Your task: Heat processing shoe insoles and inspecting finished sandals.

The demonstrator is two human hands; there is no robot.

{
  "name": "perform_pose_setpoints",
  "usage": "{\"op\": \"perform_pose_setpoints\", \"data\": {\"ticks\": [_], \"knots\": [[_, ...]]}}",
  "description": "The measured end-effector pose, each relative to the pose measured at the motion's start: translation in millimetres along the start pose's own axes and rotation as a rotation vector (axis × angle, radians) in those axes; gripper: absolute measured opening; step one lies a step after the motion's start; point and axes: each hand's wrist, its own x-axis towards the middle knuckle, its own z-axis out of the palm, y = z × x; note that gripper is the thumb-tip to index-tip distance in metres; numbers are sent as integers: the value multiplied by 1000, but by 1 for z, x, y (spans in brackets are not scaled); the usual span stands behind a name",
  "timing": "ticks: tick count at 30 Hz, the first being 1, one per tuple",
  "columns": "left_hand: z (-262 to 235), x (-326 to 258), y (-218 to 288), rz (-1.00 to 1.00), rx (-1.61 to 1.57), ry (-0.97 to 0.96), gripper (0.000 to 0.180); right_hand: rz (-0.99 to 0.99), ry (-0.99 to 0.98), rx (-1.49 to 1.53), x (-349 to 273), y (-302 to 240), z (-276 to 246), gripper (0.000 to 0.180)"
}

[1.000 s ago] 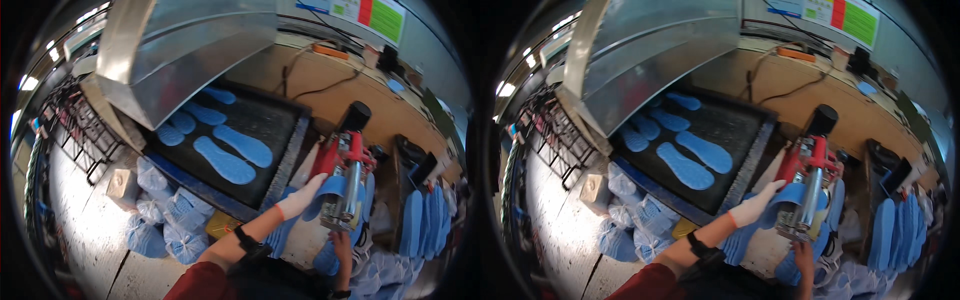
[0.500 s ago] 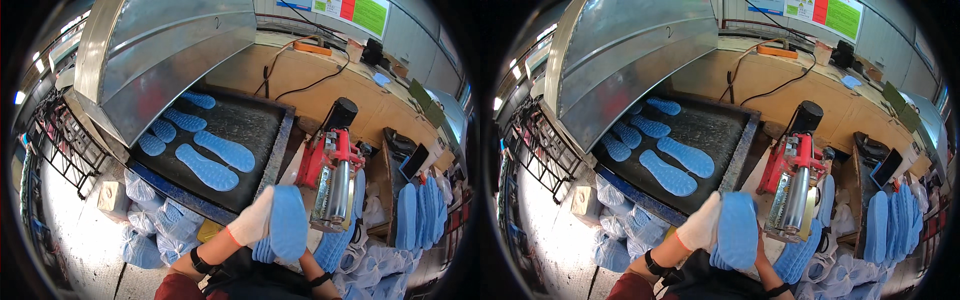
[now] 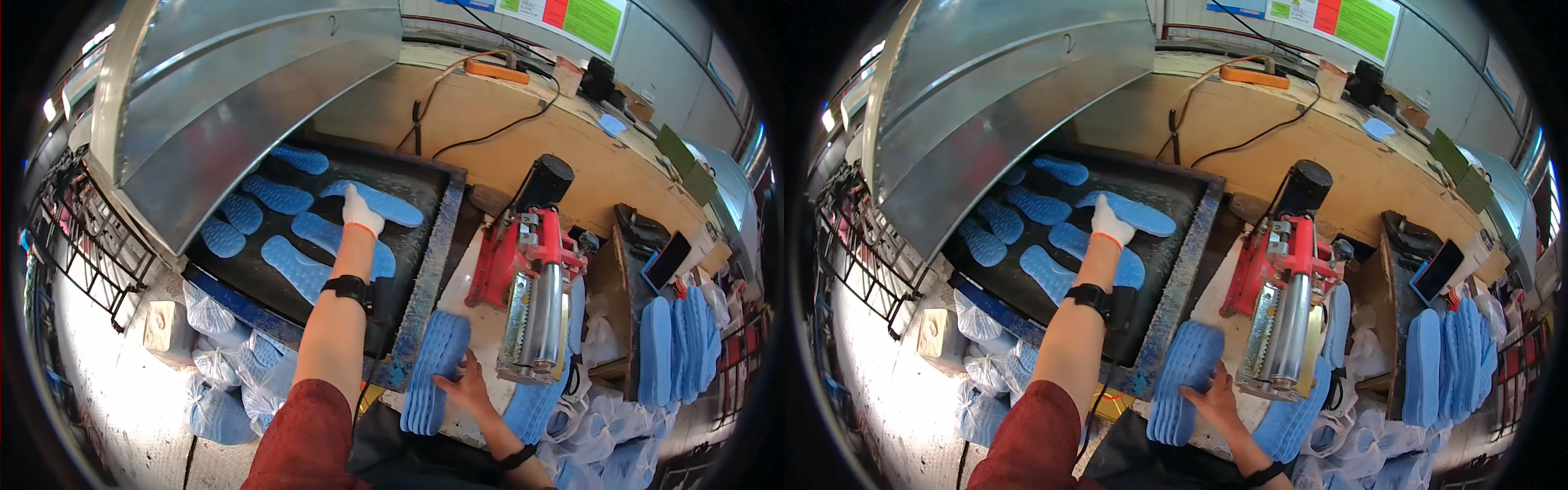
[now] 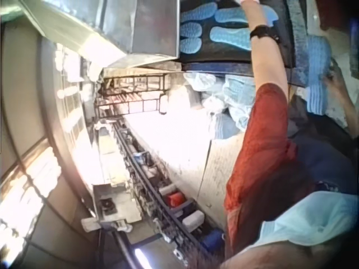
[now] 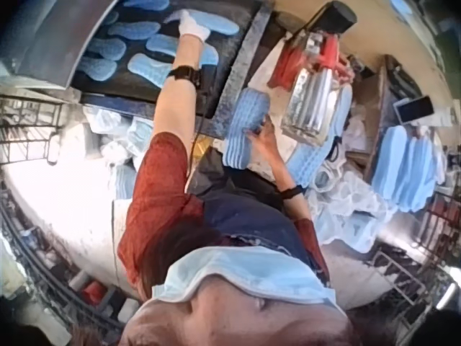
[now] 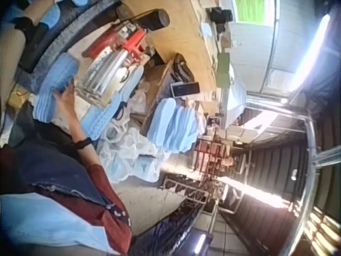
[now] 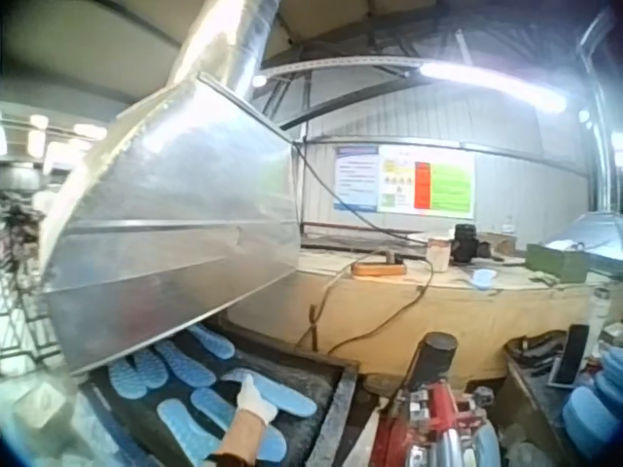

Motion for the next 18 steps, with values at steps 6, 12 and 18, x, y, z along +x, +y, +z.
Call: {"op": "perform_pose_setpoints", "data": {"ticks": [6,12,18], "knots": [[-1,-12,26,-103,165,106,60,57,-108,190,-4,-17,-31,65],[-22,-170,-10,80,239,-838,42,-115,89,155,-15,16,-66,33],[-50,-300,-78,-255,980,-610,67,-312,36,56,-52,-30,-92,43]]}}
